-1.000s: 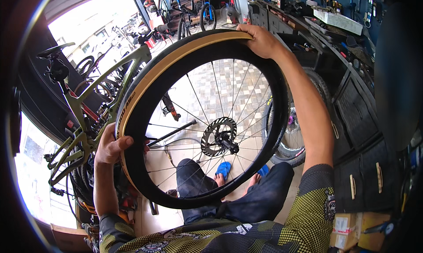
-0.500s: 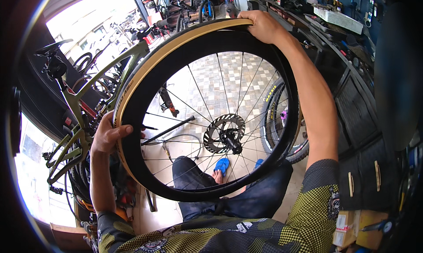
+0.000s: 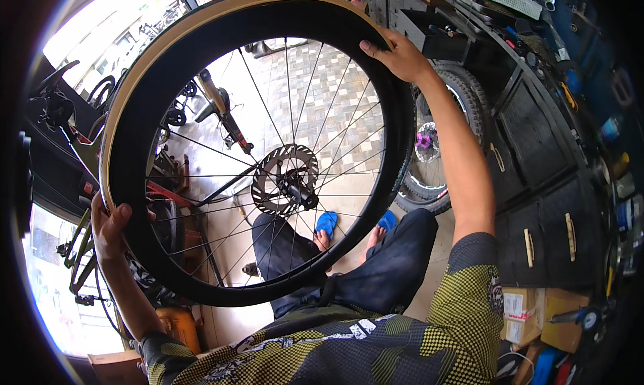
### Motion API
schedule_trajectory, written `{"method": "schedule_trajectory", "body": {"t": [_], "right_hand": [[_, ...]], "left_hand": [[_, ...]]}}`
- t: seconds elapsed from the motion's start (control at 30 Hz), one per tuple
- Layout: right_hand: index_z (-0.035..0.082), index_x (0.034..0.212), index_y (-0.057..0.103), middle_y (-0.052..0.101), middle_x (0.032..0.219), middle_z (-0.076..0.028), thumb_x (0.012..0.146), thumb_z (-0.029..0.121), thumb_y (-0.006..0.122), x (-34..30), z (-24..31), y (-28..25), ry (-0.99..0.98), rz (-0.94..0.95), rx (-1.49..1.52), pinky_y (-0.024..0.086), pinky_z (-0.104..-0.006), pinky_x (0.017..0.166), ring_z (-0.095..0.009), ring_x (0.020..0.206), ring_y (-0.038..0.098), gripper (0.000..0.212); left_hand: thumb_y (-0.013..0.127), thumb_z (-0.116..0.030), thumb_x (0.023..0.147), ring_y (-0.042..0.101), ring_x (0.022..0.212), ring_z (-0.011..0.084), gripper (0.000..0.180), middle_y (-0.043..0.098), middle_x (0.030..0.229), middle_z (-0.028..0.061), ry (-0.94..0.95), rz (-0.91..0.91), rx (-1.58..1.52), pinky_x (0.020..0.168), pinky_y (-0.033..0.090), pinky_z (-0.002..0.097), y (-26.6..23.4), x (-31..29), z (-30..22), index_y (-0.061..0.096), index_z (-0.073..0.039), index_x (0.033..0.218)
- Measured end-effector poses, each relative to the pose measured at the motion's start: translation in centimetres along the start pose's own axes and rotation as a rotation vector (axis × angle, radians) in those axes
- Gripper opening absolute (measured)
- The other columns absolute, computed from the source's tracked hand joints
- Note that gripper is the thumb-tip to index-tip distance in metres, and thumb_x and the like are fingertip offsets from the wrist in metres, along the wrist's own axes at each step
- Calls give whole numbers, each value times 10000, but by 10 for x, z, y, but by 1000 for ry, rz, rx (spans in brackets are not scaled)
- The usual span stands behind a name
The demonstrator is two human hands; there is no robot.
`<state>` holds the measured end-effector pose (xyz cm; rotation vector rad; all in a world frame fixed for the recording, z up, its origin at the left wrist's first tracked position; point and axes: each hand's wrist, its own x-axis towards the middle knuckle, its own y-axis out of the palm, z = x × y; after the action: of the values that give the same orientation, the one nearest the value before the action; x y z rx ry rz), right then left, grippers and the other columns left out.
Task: The person installs a bicycle tire onto a wheel rim. They first place the tire onto the rim, then use a pink tire lever to pry the tire bead over the rim edge, and finally seat the tire fully by hand.
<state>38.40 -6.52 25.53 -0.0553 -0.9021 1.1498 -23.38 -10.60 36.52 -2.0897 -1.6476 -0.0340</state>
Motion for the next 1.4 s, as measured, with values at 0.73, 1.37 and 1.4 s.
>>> {"method": "schedule_trajectory", "body": {"t": [0.73, 1.37, 1.4], "right_hand": [[12, 1169, 719, 743, 986, -45, 1066, 143, 660, 25, -45, 14, -96, -209, 236, 503, -280, 862, -91, 923, 620, 177], [-11, 1344, 684, 753, 1219, -61, 1080, 357, 666, -64, -67, 28, 282, -157, 314, 495, -294, 995, -116, 1097, 643, 453], [-9, 1344, 684, 753, 1220, -60, 1086, 341, 658, -63, -71, 28, 256, -189, 303, 492, -293, 999, -117, 1101, 642, 436]], "left_hand": [[883, -262, 813, 754, 722, 275, 712, 725, 962, 165, -57, -7, -12, 635, 651, 387, 20, -9, -21, 543, 73, 1340], [895, -305, 793, 757, 717, 273, 762, 733, 952, 162, -12, 11, -54, 662, 669, 396, 10, -22, 0, 550, 87, 1348], [892, -282, 797, 765, 732, 280, 758, 739, 970, 170, -4, 37, -61, 672, 675, 402, 9, -22, -2, 546, 97, 1355]]}}
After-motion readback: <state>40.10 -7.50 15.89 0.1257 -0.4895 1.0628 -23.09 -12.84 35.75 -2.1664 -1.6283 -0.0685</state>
